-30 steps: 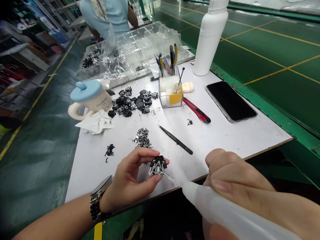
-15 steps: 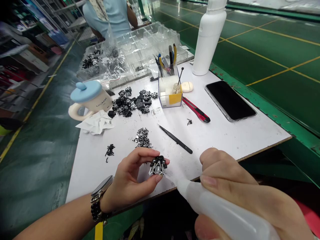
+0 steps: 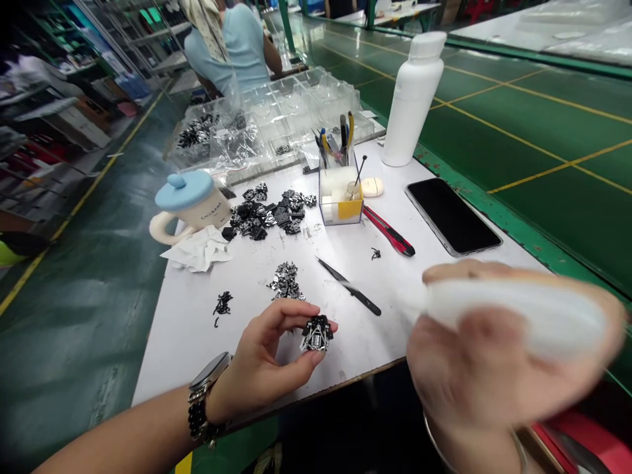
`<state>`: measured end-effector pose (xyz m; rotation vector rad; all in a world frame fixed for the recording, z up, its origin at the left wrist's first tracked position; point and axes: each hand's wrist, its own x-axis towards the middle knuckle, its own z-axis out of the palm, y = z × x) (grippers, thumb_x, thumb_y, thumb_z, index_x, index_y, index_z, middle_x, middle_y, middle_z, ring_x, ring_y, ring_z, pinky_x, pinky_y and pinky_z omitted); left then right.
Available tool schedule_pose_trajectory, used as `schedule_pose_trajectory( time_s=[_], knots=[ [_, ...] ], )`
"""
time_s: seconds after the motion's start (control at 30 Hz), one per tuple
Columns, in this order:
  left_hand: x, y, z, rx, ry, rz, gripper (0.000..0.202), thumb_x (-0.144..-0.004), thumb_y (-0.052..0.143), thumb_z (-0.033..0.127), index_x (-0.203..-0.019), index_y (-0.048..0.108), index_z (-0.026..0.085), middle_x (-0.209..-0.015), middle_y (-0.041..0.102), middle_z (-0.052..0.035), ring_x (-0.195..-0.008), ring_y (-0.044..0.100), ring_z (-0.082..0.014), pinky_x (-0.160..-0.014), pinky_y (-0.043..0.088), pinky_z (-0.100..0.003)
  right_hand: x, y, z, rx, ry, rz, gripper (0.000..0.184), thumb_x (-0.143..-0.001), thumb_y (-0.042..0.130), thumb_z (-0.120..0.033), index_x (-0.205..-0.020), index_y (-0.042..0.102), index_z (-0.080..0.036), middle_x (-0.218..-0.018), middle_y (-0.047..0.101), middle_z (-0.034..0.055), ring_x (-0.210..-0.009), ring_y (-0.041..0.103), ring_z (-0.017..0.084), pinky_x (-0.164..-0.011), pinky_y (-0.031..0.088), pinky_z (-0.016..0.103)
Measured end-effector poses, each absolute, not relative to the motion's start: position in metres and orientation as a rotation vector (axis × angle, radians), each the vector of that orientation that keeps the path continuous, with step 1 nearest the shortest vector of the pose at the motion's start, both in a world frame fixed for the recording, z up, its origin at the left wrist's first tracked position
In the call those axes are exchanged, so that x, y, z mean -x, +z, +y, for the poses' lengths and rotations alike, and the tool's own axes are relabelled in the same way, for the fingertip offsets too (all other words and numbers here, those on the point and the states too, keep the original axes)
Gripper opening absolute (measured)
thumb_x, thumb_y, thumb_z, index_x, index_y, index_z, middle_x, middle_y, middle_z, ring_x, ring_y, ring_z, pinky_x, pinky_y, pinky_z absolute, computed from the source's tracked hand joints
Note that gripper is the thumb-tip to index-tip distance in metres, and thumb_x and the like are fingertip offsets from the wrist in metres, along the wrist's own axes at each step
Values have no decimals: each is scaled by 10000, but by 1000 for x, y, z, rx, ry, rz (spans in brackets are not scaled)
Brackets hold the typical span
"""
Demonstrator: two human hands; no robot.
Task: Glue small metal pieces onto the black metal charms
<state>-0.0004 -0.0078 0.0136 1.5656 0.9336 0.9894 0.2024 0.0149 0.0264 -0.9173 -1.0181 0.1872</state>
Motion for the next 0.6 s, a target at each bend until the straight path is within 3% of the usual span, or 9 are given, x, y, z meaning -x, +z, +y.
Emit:
schedule_pose_trajectory(
  time_s=[0.03,0.23,0.37,0.5,0.6],
  knots=[
    [0,13,-8,-1566,986,942,352,-763,673,121,-1080,524,153,-957,697,-83,-886,664,-168,-826,533,-246,-199,26,29,939,108,-995,126,-807,643,-406,-796,565,-307,-765,433,28,-656,459,216,-593,378,404],
    [0,11,-12,-1615,958,966,372,-759,673,158,-1095,514,169,-959,698,-75,-886,658,-185,-833,532,-293,-169,14,103,1128,565,-1688,259,-734,678,-307,-747,433,-225,-719,499,-16,-622,485,147,-585,396,305],
    [-1,10,-17,-1645,933,940,407,-735,682,158,-1109,521,154,-969,694,-93,-887,663,-203,-839,545,-315,-143,-2,130,1172,641,-1922,286,-707,634,-222,-862,394,-222,-727,552,-12,-618,524,160,-588,397,300],
    [-4,10,-22,-1666,914,869,403,-717,696,172,-1089,547,134,-962,703,-119,-857,680,-210,-796,559,-291,-133,-7,133,1202,600,-2045,321,-731,576,-188,-984,379,-203,-839,575,51,-679,536,199,-617,397,330],
    [-7,9,-26,-1761,925,714,370,-721,685,167,-1070,565,137,-948,720,-108,-819,695,-195,-758,551,-250,-144,1,114,1197,499,-2110,223,-797,503,-184,-997,405,-178,-968,533,119,-846,506,250,-733,385,392]
  ],
)
